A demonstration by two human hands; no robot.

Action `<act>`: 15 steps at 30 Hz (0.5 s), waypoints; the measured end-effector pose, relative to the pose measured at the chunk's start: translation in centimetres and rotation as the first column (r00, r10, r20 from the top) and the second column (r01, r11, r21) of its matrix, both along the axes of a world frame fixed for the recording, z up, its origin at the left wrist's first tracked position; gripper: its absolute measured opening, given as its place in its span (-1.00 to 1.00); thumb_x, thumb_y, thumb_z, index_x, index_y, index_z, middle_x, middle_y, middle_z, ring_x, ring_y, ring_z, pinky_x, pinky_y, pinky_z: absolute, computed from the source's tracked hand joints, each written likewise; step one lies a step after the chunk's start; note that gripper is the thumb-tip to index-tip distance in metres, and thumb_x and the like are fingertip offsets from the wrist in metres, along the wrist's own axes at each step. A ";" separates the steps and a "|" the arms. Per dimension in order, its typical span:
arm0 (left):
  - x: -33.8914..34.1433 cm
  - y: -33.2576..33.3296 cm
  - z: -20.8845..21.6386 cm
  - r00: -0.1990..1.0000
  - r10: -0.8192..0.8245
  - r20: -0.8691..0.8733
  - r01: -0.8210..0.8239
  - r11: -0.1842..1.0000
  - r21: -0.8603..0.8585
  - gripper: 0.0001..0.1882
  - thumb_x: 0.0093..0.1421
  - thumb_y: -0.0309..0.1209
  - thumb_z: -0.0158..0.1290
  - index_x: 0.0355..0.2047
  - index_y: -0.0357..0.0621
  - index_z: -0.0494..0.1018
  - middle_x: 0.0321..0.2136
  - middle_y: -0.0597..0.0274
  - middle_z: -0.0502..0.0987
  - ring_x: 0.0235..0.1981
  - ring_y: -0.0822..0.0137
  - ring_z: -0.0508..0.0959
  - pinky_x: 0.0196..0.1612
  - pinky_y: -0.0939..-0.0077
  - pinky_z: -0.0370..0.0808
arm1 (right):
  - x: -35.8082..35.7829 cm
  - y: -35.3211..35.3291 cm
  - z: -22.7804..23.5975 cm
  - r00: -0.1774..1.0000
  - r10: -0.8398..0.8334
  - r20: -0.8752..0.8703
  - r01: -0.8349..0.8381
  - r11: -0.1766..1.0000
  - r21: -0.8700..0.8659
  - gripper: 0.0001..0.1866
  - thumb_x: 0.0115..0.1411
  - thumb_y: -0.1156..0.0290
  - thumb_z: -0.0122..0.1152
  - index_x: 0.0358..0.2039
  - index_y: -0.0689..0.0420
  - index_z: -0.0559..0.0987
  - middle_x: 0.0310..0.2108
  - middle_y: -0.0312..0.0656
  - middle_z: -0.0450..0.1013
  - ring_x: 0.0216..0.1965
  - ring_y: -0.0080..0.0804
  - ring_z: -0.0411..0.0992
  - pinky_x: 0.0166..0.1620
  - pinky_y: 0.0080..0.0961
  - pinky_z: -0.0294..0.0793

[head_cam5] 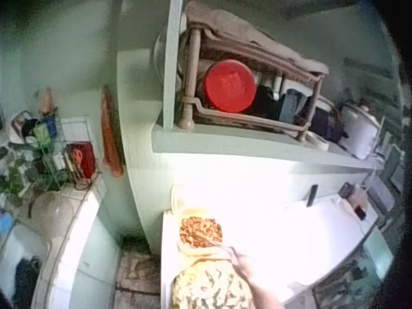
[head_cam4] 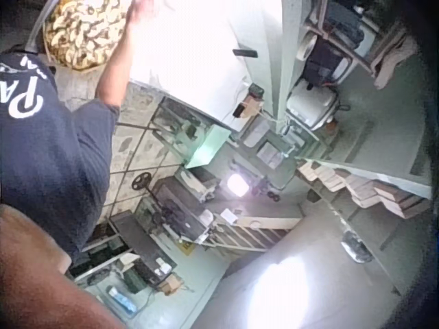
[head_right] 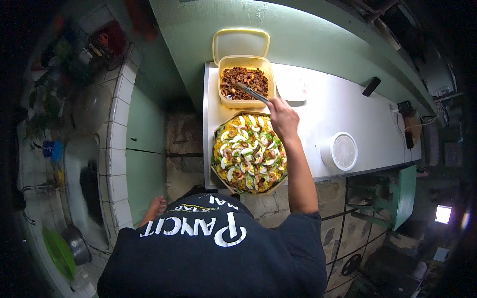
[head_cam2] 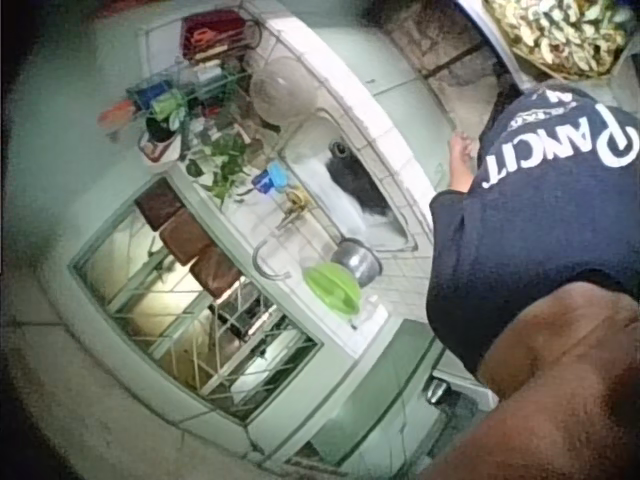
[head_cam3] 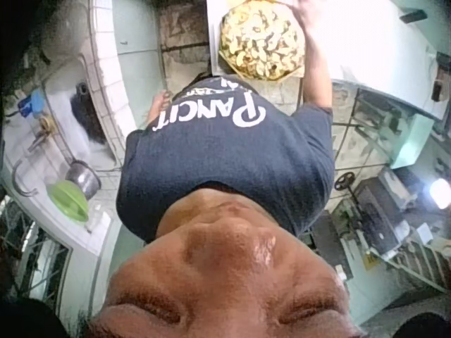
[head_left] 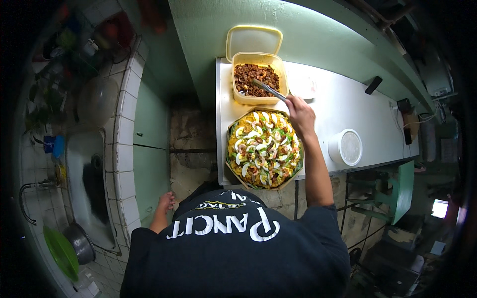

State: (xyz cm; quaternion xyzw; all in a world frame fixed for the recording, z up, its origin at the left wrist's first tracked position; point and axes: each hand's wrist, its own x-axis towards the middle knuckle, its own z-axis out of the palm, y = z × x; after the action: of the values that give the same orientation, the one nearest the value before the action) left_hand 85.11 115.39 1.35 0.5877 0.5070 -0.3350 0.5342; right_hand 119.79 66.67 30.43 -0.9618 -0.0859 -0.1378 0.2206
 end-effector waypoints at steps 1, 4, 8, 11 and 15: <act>-0.1 -0.2 0.2 1.000 0.000 -0.007 0.000 1.000 0.012 -0.64 0.31 -0.15 -0.17 0.06 0.09 0.36 -0.29 0.39 0.45 -0.36 0.40 0.45 -0.26 0.28 0.38 | -2.2 -1.3 0.2 1.000 -0.016 -0.022 0.016 0.999 0.037 -0.76 0.27 0.21 0.03 -0.30 0.09 0.57 -0.37 -0.13 0.51 -0.39 -0.12 0.51 -0.32 -0.29 0.45; -1.5 -0.3 0.2 0.999 -0.027 -0.022 0.027 0.999 0.019 -0.66 0.31 -0.15 -0.17 0.03 0.08 0.37 -0.31 0.40 0.44 -0.40 0.40 0.45 -0.30 0.29 0.39 | -8.3 -4.4 0.4 0.993 -0.040 -0.107 0.054 0.989 0.134 -0.79 0.25 0.28 0.07 -0.30 0.13 0.59 -0.40 -0.10 0.52 -0.40 -0.13 0.50 -0.33 -0.32 0.44; -1.9 -0.2 -0.3 0.996 -0.062 -0.059 0.062 0.998 0.001 -0.67 0.31 -0.14 -0.15 0.01 0.09 0.37 -0.32 0.41 0.44 -0.42 0.40 0.45 -0.34 0.32 0.38 | -14.3 -5.0 -0.4 0.925 -0.091 -0.369 0.165 0.971 0.175 -0.82 0.22 0.30 0.14 -0.29 0.11 0.61 -0.45 -0.09 0.51 -0.42 -0.19 0.51 -0.36 -0.37 0.43; -1.6 0.0 -1.6 0.996 -0.076 -0.054 0.076 0.997 -0.014 -0.68 0.30 -0.13 -0.14 -0.01 0.11 0.38 -0.31 0.41 0.45 -0.43 0.39 0.46 -0.35 0.35 0.37 | -15.9 -4.1 -2.5 0.942 -0.044 -0.334 0.099 0.984 0.150 -0.81 0.22 0.26 0.13 -0.30 0.07 0.61 -0.41 -0.17 0.52 -0.40 -0.17 0.51 -0.35 -0.34 0.44; 0.8 -1.3 -0.7 0.994 -0.080 0.077 0.081 0.997 -0.013 -0.69 0.30 -0.11 -0.13 -0.02 0.14 0.38 -0.29 0.41 0.45 -0.41 0.40 0.45 -0.35 0.37 0.36 | -16.1 -2.6 -3.8 0.968 -0.012 -0.253 0.007 1.000 -0.020 -0.82 0.25 0.24 0.07 -0.28 0.03 0.57 -0.39 -0.21 0.49 -0.41 -0.15 0.51 -0.36 -0.27 0.47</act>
State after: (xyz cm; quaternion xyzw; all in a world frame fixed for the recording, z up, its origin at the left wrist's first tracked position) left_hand 85.94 114.05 0.61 0.6159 0.4593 -0.3375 0.5439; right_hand 103.68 64.04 26.62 -0.9739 -0.0537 -0.0144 0.2199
